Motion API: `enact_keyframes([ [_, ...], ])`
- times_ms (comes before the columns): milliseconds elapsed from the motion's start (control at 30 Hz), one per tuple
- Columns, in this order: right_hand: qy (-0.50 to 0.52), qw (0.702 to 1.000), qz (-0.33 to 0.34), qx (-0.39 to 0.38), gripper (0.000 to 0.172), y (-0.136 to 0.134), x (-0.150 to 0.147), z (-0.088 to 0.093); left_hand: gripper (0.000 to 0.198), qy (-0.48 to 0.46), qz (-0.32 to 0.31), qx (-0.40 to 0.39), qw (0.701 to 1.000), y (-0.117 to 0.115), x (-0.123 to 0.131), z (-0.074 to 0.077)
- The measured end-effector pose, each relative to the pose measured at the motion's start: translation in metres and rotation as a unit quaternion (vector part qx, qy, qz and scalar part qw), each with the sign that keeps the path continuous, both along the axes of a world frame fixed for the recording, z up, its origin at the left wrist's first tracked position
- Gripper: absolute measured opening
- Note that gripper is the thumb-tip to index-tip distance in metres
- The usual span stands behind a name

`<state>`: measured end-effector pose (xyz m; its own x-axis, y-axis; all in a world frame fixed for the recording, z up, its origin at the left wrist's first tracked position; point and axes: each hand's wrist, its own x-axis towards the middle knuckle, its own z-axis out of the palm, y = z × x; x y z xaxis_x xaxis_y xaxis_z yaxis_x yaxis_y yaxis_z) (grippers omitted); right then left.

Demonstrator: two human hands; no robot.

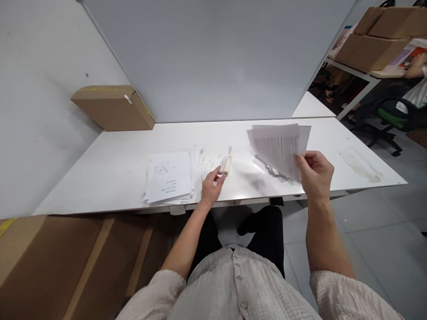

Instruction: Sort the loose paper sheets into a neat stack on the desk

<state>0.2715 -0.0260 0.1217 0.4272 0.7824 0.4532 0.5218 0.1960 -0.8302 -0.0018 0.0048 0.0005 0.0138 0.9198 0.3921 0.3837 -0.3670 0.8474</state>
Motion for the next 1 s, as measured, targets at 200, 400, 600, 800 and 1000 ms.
enact_keyframes([
  [200,0.238,0.958,0.131,-0.093,0.027,-0.026,-0.049,-0.033,0.055,-0.357,-0.136,-0.201,0.902,-0.029,0.026,0.032],
  [400,0.262,0.958,0.044,-0.109,0.029,-0.026,-0.042,-0.073,0.044,-0.375,-0.053,-0.229,0.897,-0.034,0.008,0.028],
  [600,0.014,0.984,-0.175,0.016,0.027,-0.04,-0.01,-0.047,0.04,-0.347,0.035,-0.22,0.911,-0.03,-0.012,0.019],
  [800,0.156,0.986,-0.048,0.038,0.026,-0.04,-0.032,-0.04,0.041,-0.328,0.022,-0.231,0.916,-0.032,0.0,0.019],
  [1000,0.063,0.987,0.057,-0.133,0.025,-0.014,-0.066,-0.087,0.038,-0.311,-0.026,-0.231,0.922,-0.038,0.014,0.018],
])
